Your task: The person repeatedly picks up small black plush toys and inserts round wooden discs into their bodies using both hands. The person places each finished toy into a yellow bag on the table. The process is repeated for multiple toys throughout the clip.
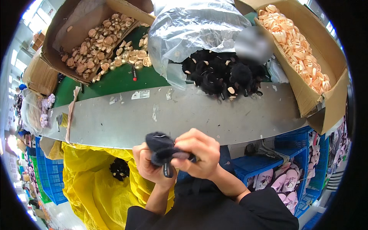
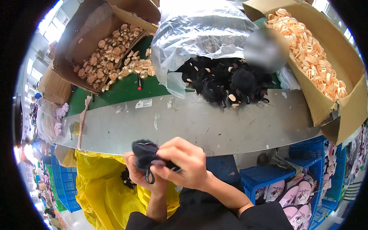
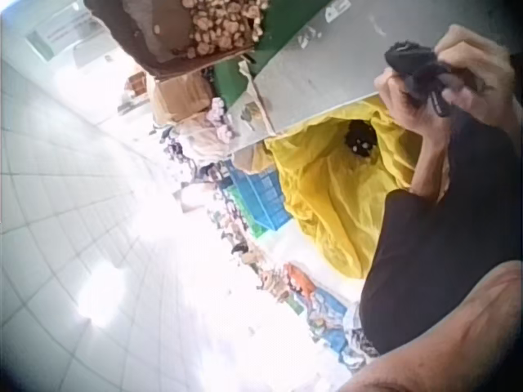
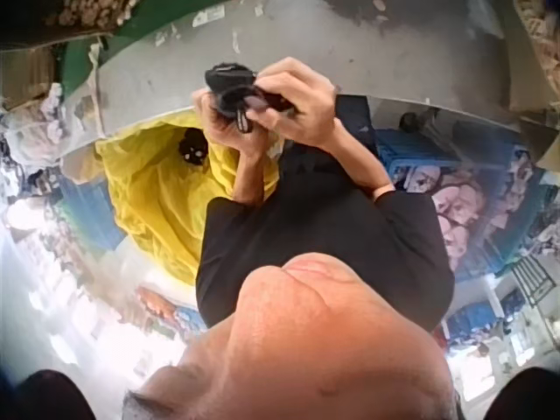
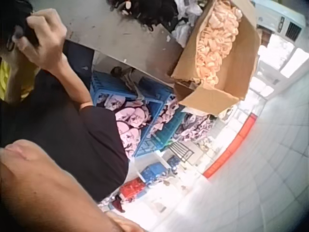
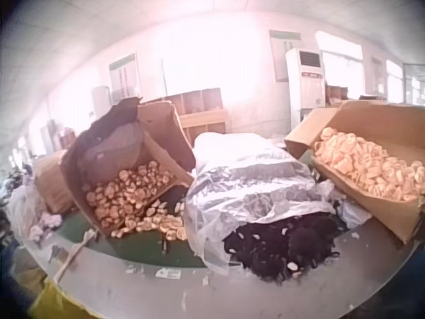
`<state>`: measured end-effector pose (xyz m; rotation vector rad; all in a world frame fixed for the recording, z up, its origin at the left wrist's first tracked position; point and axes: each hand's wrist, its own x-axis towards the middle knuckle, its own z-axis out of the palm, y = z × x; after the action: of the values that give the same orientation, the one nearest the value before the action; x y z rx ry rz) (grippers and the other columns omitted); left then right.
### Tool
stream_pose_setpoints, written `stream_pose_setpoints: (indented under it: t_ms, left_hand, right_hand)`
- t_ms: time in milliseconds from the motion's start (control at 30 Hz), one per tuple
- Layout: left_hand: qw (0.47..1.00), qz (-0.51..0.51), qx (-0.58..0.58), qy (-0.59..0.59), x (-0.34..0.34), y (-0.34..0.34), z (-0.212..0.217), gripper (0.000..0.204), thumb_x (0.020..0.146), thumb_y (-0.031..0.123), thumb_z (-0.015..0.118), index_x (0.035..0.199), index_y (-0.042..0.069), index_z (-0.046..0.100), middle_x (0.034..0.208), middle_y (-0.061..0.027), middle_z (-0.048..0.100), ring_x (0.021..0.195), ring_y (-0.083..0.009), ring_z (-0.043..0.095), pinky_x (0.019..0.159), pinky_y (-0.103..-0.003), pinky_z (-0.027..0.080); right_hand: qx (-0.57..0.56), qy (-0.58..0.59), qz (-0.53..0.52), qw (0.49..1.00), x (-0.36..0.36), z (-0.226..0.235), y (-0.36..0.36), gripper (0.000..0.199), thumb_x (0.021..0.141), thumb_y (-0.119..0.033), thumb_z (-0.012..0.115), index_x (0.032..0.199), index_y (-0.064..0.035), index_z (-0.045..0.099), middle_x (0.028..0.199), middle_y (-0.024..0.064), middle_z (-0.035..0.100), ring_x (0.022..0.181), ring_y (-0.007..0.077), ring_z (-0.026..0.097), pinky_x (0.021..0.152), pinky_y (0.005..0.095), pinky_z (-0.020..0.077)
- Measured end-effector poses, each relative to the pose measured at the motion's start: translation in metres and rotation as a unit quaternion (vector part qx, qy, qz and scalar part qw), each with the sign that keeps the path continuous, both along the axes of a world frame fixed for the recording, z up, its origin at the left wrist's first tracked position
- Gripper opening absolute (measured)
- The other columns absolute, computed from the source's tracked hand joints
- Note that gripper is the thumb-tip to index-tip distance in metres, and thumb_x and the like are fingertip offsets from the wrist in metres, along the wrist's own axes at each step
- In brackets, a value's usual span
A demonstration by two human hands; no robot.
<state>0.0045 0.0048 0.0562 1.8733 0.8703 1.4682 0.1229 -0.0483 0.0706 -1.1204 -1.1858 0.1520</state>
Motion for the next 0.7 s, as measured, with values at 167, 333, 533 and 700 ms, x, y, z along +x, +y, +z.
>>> stream_pose_setpoints:
  t_ms: [167, 333, 533, 700]
  left_hand:
    - [0.998, 0.004, -0.067, -0.016, -0.007, 0.004, -0.009, 0.036, 0.096, 0.039, 0.057, 0.096, 0.003, 0.060, 0.089, -0.0045, 0.059, 0.081, -0.0184, 0.062, 0.074, -0.031, 0.054]
    - [0.996, -0.053, -0.066, 0.008, -0.005, 0.005, -0.019, 0.025, 0.082, 0.023, 0.073, 0.096, 0.003, 0.066, 0.090, -0.0060, 0.063, 0.085, -0.0180, 0.062, 0.077, -0.031, 0.052]
    - [0.990, -0.123, -0.052, -0.048, 0.006, 0.003, -0.018, 0.038, 0.076, 0.020, 0.083, 0.104, 0.002, 0.063, 0.108, -0.0125, 0.060, 0.092, -0.0202, 0.061, 0.080, -0.031, 0.052]
    - [0.968, -0.250, -0.006, 0.022, -0.013, 0.007, -0.001, 0.050, 0.066, 0.013, 0.089, 0.107, 0.000, 0.062, 0.101, -0.0165, 0.066, 0.094, -0.0293, 0.066, 0.079, -0.034, 0.055]
  right_hand:
    - [0.007, -0.114, -0.017, 0.993, -0.014, -0.005, -0.010, 0.031, 0.082, -0.025, 0.079, 0.097, 0.0001, 0.070, 0.094, 0.0125, 0.069, 0.073, 0.0255, 0.063, 0.064, 0.0320, 0.0543]
    - [-0.005, -0.114, 0.007, 0.993, -0.002, -0.016, -0.020, 0.022, 0.089, -0.026, 0.070, 0.092, -0.0043, 0.074, 0.094, 0.0087, 0.069, 0.085, 0.0267, 0.062, 0.077, 0.0378, 0.0533]
    - [-0.008, 0.008, 0.061, 0.998, 0.013, -0.026, -0.026, 0.017, 0.085, -0.019, 0.070, 0.085, -0.0016, 0.068, 0.100, 0.0169, 0.060, 0.087, 0.0291, 0.061, 0.076, 0.0364, 0.0521]
    - [-0.073, -0.005, 0.137, 0.988, 0.019, -0.011, -0.036, 0.027, 0.069, -0.010, 0.076, 0.088, -0.0023, 0.059, 0.099, 0.0167, 0.057, 0.087, 0.0314, 0.061, 0.075, 0.0374, 0.0526]
